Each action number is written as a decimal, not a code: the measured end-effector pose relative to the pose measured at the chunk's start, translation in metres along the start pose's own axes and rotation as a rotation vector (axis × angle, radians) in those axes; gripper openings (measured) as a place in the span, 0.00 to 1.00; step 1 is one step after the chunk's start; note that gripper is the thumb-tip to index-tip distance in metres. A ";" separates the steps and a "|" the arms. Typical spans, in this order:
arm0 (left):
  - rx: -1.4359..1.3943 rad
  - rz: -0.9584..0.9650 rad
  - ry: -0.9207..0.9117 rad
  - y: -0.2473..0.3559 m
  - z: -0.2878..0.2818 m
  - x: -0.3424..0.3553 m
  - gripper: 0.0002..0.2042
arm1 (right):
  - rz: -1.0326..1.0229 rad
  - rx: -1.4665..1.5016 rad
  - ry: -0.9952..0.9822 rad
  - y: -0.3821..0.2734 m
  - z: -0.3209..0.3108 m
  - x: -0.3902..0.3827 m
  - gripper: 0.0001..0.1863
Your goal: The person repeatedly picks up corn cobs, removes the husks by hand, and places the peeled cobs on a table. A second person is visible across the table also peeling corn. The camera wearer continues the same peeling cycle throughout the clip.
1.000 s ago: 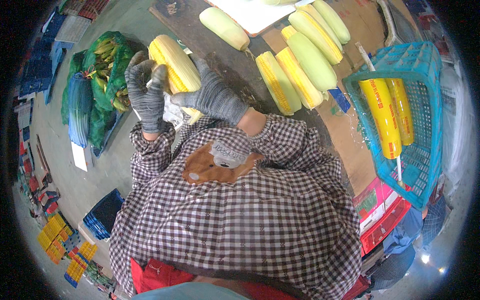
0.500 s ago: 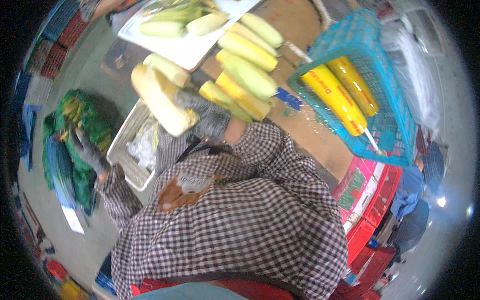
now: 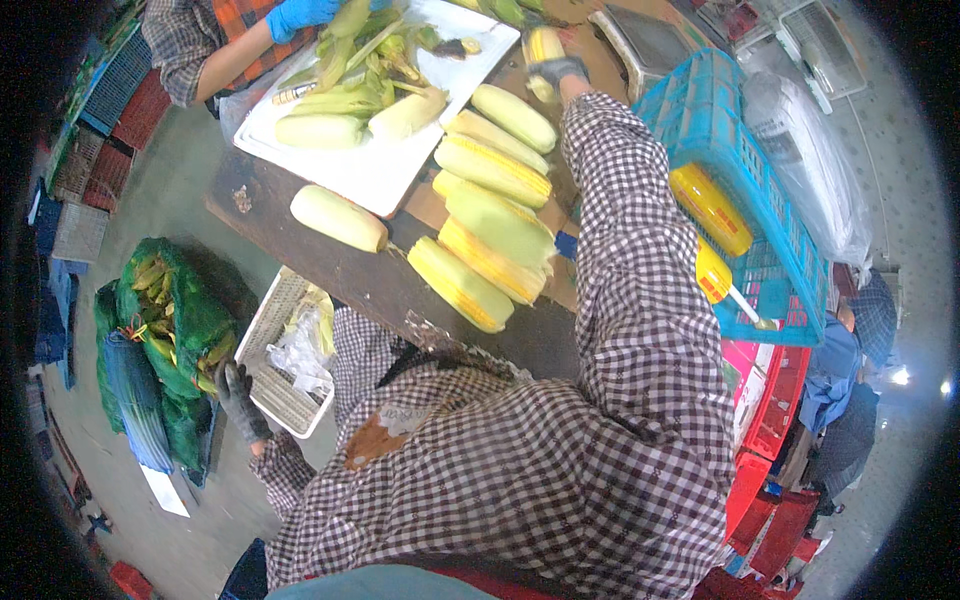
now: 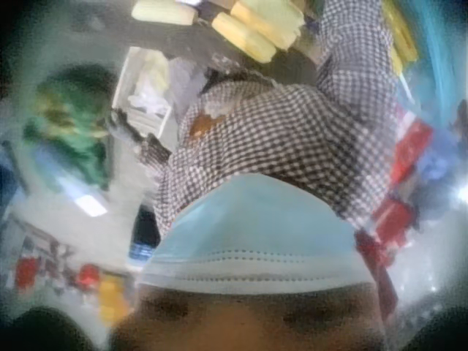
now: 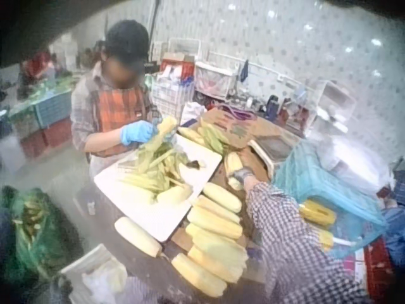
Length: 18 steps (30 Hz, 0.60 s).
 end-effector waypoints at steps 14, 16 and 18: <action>-0.101 -0.036 -0.174 -0.020 0.075 0.018 0.17 | -0.968 -0.226 -0.164 -0.047 0.112 -0.078 0.22; -0.069 -0.017 -0.228 -0.007 0.087 0.019 0.15 | -1.155 -0.585 -0.275 -0.051 0.162 -0.122 0.21; -0.102 -0.036 -0.290 0.004 0.099 0.011 0.14 | -1.461 -0.871 0.028 -0.047 0.192 -0.161 0.24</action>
Point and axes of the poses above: each hand's wrist, its own x-axis towards the middle knuckle, its own z-axis out of the palm, y = z × x, the point moved 5 cm from there along x, towards the middle knuckle, and after that the axes turned 14 degrees about z, right-handed, at the moved point
